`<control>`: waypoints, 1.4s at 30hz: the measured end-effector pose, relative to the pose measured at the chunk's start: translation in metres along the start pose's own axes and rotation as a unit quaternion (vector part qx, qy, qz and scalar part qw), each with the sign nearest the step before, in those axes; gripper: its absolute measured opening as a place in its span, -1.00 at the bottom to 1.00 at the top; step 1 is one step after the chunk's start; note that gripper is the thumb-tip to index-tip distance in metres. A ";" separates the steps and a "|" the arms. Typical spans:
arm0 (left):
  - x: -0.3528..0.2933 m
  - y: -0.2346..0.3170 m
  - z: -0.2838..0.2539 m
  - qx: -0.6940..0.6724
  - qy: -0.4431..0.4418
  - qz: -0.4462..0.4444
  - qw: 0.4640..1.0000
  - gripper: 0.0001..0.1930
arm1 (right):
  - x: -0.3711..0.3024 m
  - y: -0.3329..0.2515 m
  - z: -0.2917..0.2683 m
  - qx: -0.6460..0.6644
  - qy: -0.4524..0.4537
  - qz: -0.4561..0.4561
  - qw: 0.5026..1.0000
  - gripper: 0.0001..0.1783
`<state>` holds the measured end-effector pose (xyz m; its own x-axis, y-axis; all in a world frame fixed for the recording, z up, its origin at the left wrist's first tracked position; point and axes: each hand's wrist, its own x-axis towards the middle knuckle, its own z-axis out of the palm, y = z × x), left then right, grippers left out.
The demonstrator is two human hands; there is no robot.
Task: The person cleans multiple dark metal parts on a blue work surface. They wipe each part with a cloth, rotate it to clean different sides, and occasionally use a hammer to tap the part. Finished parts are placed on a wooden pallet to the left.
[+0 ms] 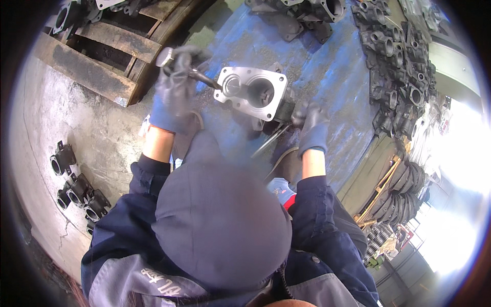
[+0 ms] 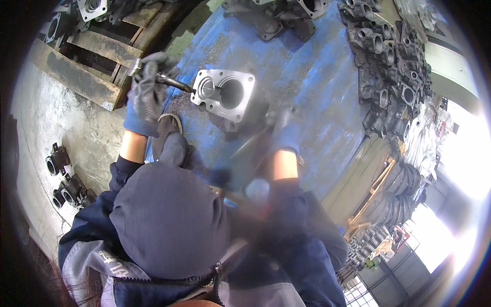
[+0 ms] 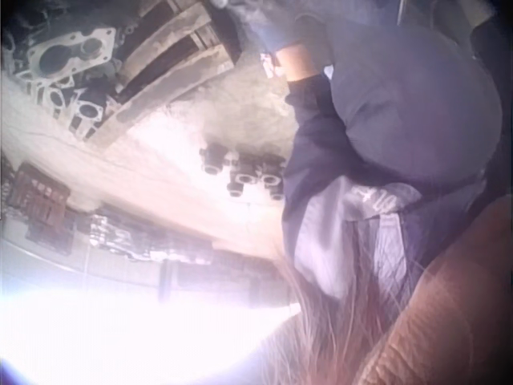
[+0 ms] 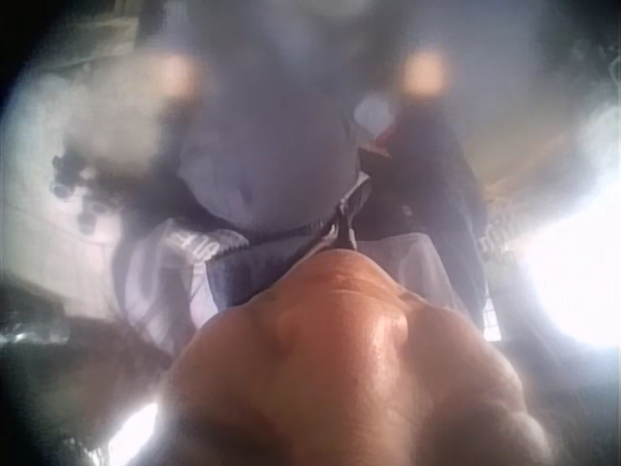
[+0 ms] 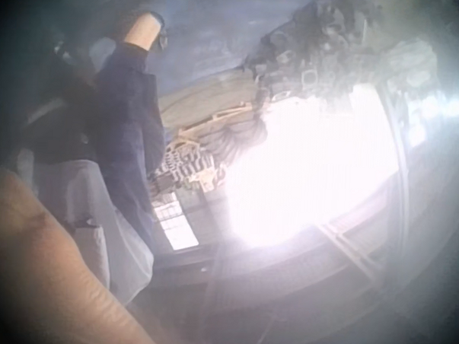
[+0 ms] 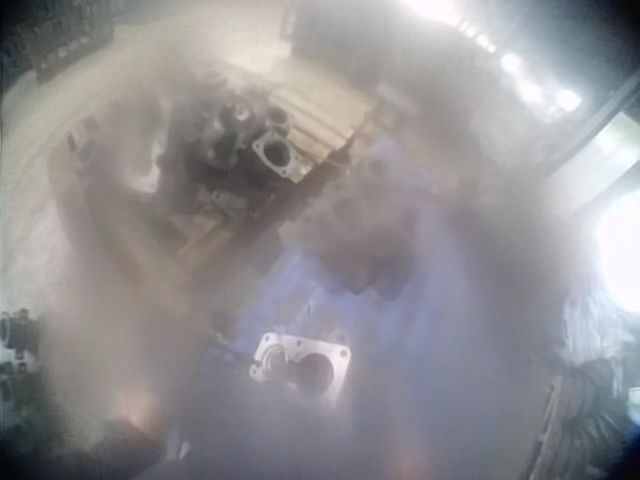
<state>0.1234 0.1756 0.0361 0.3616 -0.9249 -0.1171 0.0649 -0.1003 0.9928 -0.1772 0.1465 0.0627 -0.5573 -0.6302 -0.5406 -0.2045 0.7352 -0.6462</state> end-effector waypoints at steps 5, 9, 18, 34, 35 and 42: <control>-0.004 -0.006 0.031 -0.184 -0.057 -0.006 0.981 -0.72 | 0.008 0.095 -0.007 -0.433 -0.028 -0.045 0.900 -0.54; -0.002 -0.023 0.039 -0.228 -0.081 0.001 0.970 -0.76 | 0.002 0.125 0.005 -0.277 -0.040 -0.012 0.960 -0.52; 0.015 -0.041 0.030 -0.213 -0.153 -0.100 0.960 -0.83 | -0.012 0.114 0.002 -0.140 -0.047 -0.013 0.989 -0.45; -0.008 -0.043 0.030 -0.244 -0.115 -0.114 0.956 -0.39 | -0.129 -0.017 -0.066 0.176 -0.084 -0.083 0.977 -0.33; -0.006 -0.046 0.030 -0.214 -0.126 -0.112 0.962 -0.41 | -0.137 -0.024 -0.069 0.204 -0.144 -0.120 0.961 -0.32; -0.001 -0.053 0.031 -0.096 -0.206 -0.052 0.972 -0.43 | -0.138 -0.058 -0.045 0.144 -0.260 -0.228 0.927 -0.44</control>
<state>0.0905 0.1707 -0.0153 -0.0571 -0.9859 -0.1572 0.2677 -0.1668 0.9489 -0.1244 0.2025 0.1989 0.0132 -0.9495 -0.3136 -0.0594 0.3123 -0.9481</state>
